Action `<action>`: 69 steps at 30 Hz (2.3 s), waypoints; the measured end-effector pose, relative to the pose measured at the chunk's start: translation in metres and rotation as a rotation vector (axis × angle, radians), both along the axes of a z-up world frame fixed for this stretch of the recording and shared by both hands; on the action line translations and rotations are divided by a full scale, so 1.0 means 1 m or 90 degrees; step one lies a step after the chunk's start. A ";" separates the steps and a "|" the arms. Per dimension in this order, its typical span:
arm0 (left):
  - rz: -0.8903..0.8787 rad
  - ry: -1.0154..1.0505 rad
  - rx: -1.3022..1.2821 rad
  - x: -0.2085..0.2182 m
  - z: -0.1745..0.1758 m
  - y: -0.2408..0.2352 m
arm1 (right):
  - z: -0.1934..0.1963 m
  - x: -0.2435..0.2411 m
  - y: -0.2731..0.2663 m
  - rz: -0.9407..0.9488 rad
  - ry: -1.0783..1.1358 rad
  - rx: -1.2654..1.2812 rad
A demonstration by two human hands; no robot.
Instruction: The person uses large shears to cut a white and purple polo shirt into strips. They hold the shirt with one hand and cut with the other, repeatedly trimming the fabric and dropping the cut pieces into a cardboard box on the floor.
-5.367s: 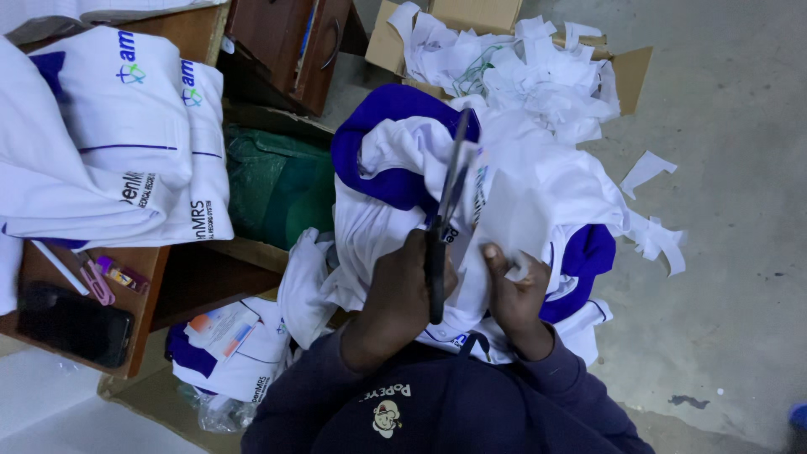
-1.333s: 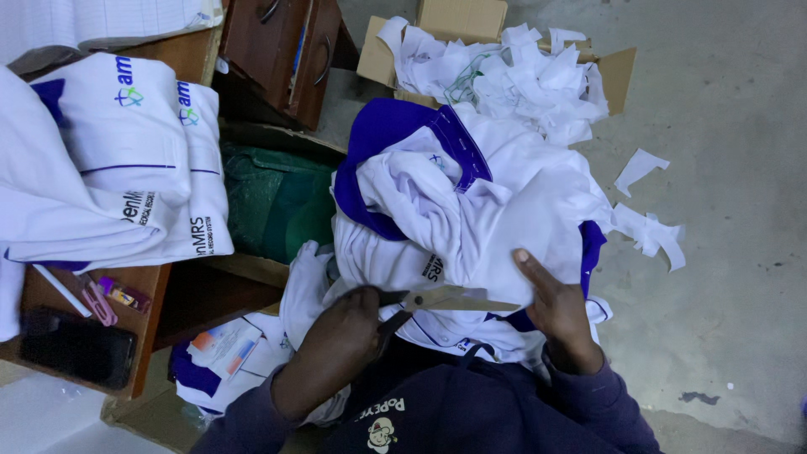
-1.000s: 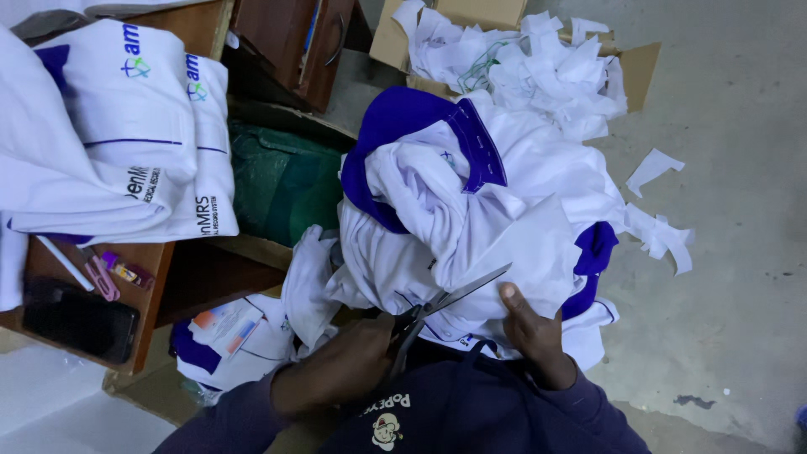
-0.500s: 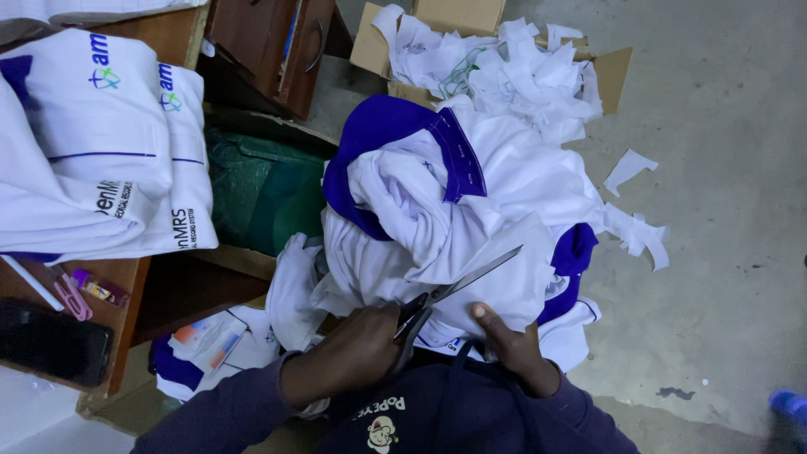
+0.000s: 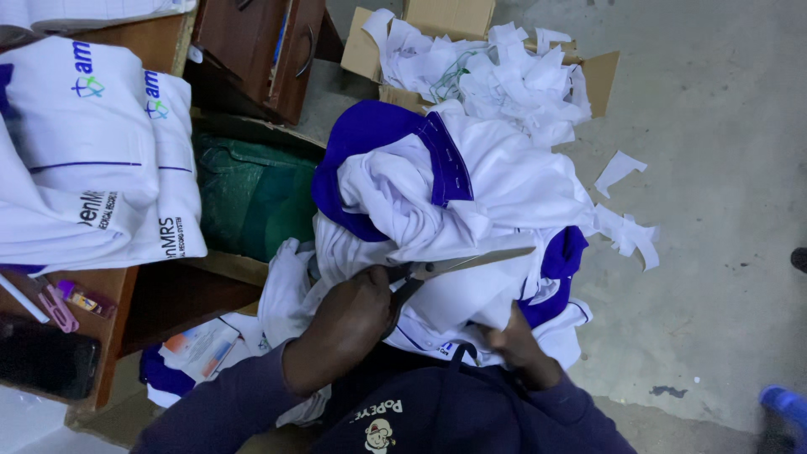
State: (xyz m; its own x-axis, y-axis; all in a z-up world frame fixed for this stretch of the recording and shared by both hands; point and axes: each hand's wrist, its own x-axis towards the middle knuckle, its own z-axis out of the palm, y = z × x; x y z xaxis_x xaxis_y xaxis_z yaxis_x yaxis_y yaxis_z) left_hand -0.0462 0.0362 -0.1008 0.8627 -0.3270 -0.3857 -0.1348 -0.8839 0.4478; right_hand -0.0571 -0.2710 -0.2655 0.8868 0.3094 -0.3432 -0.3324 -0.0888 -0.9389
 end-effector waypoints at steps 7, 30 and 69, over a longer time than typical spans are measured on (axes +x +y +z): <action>-0.062 -0.228 0.176 -0.006 -0.016 0.013 | 0.104 0.072 0.003 0.061 0.041 0.422; 0.190 0.201 -0.093 0.031 0.076 0.009 | 0.112 0.018 0.059 0.147 -0.401 0.293; 0.635 0.233 0.240 -0.193 -0.103 0.238 | 0.037 0.368 0.016 0.062 -0.264 -0.309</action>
State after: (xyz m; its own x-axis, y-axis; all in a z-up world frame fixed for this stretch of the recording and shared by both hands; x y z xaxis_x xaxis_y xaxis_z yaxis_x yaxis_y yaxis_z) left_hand -0.2390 0.2743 -0.2035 0.4883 0.6359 -0.5977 0.7920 -0.6106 -0.0026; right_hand 0.3114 -0.2549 -0.2286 0.9516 0.2906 -0.0996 0.0802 -0.5478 -0.8328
